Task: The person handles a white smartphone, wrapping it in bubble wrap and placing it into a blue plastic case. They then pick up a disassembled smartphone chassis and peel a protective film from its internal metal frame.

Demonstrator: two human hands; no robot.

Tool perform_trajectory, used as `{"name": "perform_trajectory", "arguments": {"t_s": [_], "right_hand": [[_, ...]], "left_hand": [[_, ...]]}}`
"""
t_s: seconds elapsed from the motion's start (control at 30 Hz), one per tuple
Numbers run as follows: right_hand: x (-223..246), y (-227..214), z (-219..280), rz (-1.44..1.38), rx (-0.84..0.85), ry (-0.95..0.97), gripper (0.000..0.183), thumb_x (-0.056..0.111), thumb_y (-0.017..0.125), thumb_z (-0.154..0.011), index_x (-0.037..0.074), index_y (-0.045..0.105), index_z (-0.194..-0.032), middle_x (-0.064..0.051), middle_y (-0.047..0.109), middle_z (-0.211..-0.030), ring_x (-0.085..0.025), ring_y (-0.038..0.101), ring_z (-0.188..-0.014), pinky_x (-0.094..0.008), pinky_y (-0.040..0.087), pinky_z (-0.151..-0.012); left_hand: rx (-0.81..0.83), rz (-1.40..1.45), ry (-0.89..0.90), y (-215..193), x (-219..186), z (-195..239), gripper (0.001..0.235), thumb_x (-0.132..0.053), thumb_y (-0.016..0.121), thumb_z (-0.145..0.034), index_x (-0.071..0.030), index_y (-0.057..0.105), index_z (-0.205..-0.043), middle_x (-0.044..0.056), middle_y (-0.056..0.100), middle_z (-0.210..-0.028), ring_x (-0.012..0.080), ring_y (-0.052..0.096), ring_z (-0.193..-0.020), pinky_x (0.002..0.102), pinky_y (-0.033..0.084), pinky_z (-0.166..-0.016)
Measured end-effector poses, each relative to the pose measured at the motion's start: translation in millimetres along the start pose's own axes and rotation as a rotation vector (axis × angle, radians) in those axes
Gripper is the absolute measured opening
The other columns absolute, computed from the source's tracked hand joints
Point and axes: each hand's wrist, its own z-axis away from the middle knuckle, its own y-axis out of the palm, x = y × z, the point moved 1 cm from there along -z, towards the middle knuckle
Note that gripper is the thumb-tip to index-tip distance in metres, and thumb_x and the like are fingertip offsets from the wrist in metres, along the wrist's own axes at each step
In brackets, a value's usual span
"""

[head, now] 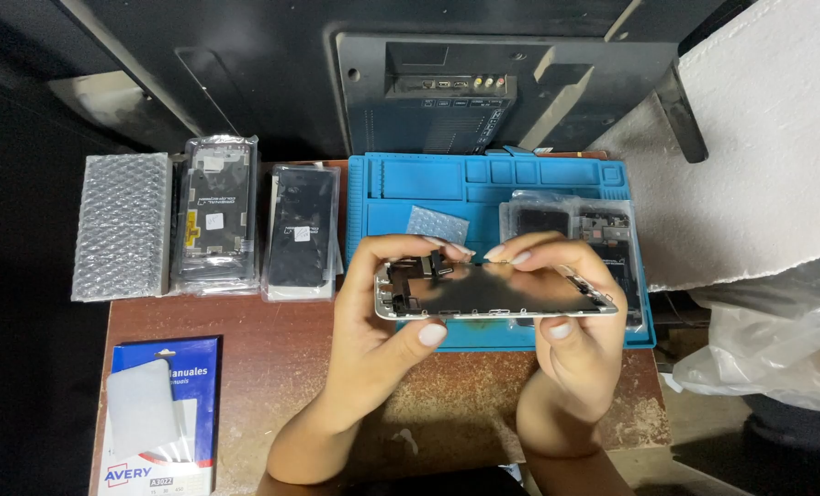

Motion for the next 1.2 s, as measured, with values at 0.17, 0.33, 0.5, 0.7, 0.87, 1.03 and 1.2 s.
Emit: {"name": "perform_trajectory", "arguments": {"t_s": [0.17,0.33,0.5,0.7,0.87,1.03,1.2], "right_hand": [[-2.9,-0.2,0.1,-0.016,0.011,-0.013,0.051,0.051,0.065,-0.102,0.000,0.061,-0.110,-0.024,0.068,-0.110,-0.031,0.071,-0.106,-0.040,0.058,-0.098],[-11.4,-6.5,1.8,0.001,-0.048,0.035,0.040,0.034,0.055,-0.108,-0.003,0.064,-0.096,-0.023,0.070,-0.104,-0.028,0.068,-0.092,-0.037,0.054,-0.084],[-13.1,-16.8,-3.8,0.044,0.010,0.062,0.041,0.035,0.060,-0.104,0.000,0.061,-0.084,-0.020,0.068,-0.095,-0.028,0.067,-0.089,-0.037,0.053,-0.083],[-45.8,-46.6,15.1,0.070,-0.165,0.143,0.027,0.021,0.070,-0.099,-0.005,0.068,-0.107,-0.010,0.067,-0.094,-0.017,0.061,-0.090,-0.030,0.047,-0.088],[-49.8,-51.0,17.7,-0.037,-0.264,0.273,0.030,0.024,0.068,-0.101,-0.004,0.069,-0.111,-0.003,0.059,-0.087,-0.014,0.055,-0.084,-0.028,0.045,-0.078],[-27.5,-30.3,7.0,-0.248,-0.229,0.314,0.034,0.022,0.058,-0.108,-0.011,0.063,-0.104,-0.019,0.060,-0.069,-0.033,0.059,-0.035,-0.040,0.053,-0.026],[-25.2,-29.4,1.8,-0.175,-0.336,0.372,0.040,0.030,0.057,-0.107,-0.009,0.064,-0.100,-0.023,0.061,-0.066,-0.037,0.058,-0.032,-0.043,0.047,-0.022]], "left_hand": [[-0.030,-0.109,0.020,-2.6,7.1,3.3,0.042,-0.038,0.072,-0.099,-0.010,0.058,-0.126,0.010,0.072,-0.126,0.0228,0.072,-0.117,0.035,0.058,-0.102],[-0.108,-0.391,0.071,-1.2,10.8,8.1,0.017,-0.024,0.067,-0.102,-0.007,0.065,-0.100,-0.002,0.062,-0.077,0.0094,0.052,-0.068,0.025,0.043,-0.065],[-0.119,-0.465,0.031,-2.6,10.1,9.8,0.018,-0.026,0.071,-0.099,-0.009,0.066,-0.096,-0.005,0.049,-0.072,0.0084,0.040,-0.066,0.026,0.036,-0.061],[-0.075,-0.313,0.039,-3.2,6.2,4.8,0.031,-0.022,0.057,-0.107,-0.011,0.052,-0.079,-0.005,0.044,-0.067,0.0077,0.039,-0.060,0.026,0.032,-0.056],[-0.048,-0.174,-0.121,-14.8,7.4,4.8,0.024,-0.028,0.050,-0.111,-0.013,0.055,-0.092,-0.010,0.032,-0.074,0.0061,0.030,-0.070,0.025,0.026,-0.063],[0.029,-0.153,-0.182,-22.8,3.8,0.8,0.037,-0.028,0.049,-0.111,-0.016,0.043,-0.076,-0.009,0.031,-0.071,0.0067,0.030,-0.067,0.026,0.024,-0.062],[-0.118,-0.260,-0.065,-21.7,-13.6,-9.4,0.035,-0.023,0.056,-0.107,-0.004,0.057,-0.137,0.012,0.068,-0.130,0.0197,0.064,-0.123,0.034,0.053,-0.111]]}}
